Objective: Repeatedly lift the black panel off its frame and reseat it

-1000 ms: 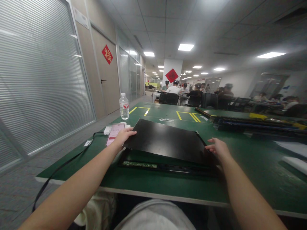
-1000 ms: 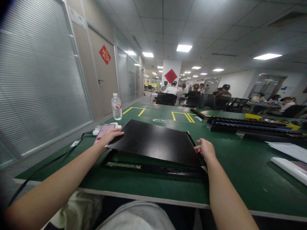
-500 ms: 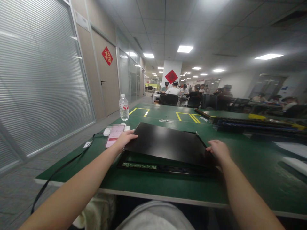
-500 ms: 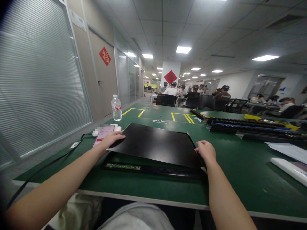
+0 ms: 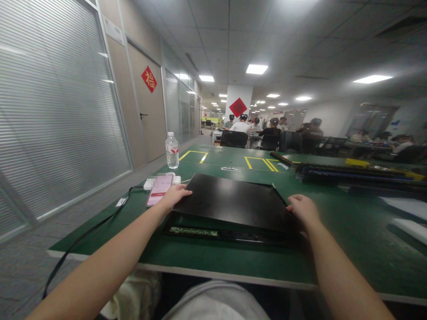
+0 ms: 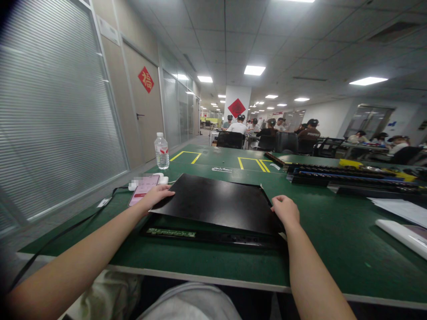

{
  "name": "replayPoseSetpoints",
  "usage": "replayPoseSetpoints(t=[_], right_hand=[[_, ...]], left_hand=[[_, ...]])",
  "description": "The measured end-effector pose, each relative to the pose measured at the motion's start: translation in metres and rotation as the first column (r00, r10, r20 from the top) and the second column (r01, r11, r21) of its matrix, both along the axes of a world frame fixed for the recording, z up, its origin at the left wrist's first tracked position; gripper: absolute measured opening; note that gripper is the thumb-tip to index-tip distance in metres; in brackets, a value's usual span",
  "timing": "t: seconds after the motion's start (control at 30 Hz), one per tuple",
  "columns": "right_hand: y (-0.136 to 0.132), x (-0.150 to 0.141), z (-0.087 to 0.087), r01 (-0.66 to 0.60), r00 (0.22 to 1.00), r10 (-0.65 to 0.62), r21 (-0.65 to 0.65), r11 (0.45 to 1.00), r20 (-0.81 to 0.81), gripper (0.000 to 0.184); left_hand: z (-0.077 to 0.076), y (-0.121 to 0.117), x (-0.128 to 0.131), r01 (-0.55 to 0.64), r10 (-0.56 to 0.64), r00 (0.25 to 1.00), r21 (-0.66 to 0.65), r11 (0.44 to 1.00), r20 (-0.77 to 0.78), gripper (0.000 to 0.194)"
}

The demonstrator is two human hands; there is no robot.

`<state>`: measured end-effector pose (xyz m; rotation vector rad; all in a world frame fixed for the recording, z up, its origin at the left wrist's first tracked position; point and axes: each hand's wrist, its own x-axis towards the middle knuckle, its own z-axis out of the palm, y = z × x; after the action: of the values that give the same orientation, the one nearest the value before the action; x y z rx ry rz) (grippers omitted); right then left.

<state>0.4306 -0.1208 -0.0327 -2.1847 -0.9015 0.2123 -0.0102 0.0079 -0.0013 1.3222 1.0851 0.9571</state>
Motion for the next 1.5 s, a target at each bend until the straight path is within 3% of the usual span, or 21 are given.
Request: replayPoseSetpoints(t=[1.5], right_hand=[[-0.005, -0.012, 0.01, -0.008, 0.999, 0.01, -0.039, 0.999, 0.049, 0.021]], left_hand=[[0.003, -0.004, 0.003, -0.025, 0.025, 1.0, 0.001, 1.0, -0.014, 0.029]])
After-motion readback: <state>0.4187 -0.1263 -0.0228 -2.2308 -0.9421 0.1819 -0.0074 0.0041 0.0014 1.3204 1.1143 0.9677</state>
